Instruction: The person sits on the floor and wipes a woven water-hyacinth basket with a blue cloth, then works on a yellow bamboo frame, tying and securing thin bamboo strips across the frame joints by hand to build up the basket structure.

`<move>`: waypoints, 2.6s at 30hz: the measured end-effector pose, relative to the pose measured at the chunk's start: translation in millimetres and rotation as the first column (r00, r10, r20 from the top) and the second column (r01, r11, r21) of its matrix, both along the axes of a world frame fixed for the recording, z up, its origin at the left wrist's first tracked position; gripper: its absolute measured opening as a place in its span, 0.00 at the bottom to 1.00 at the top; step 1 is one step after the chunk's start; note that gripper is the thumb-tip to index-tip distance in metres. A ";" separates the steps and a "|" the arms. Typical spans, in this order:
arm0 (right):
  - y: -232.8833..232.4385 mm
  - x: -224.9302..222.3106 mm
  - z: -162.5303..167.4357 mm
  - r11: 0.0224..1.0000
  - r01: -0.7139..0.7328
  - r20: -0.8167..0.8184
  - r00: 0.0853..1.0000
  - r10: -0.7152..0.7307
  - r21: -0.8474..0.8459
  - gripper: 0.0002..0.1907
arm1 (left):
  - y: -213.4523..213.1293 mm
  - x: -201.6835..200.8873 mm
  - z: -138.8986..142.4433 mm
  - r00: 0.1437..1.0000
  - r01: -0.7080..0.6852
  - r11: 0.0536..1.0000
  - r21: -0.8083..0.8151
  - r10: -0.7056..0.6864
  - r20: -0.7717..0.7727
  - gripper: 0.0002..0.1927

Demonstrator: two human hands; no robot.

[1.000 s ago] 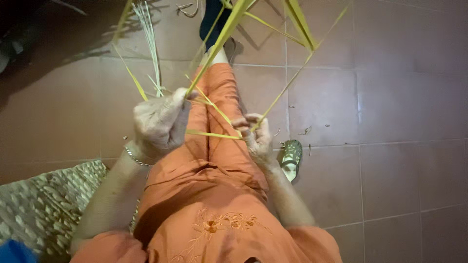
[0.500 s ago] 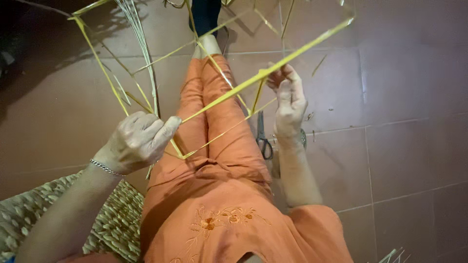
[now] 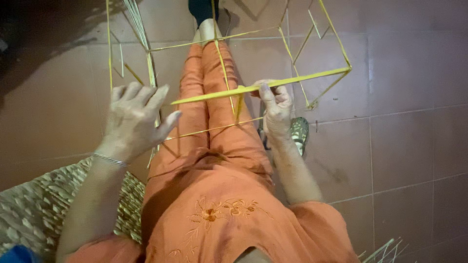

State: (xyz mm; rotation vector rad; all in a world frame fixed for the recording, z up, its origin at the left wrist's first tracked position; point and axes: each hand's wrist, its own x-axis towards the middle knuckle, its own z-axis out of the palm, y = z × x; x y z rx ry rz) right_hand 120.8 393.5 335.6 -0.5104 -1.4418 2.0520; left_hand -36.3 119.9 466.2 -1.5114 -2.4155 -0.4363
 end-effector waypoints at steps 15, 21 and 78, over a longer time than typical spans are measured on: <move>-24.5 -1.3 97.0 0.243 -0.087 0.085 0.996 0.020 0.966 0.06 | 60.7 -7.0 -59.8 0.830 0.076 0.960 0.270 -0.211 0.516 0.05; -15.6 -38.8 105.9 -0.043 -0.162 0.161 0.987 -0.019 0.986 0.05 | 64.5 -37.8 -47.2 0.628 0.138 0.990 -0.022 -0.070 0.775 0.12; 40.8 -35.3 64.1 0.017 -0.061 0.056 0.979 0.196 0.998 0.13 | 60.3 -2.4 -67.2 0.907 0.154 0.927 0.342 -0.270 0.322 0.06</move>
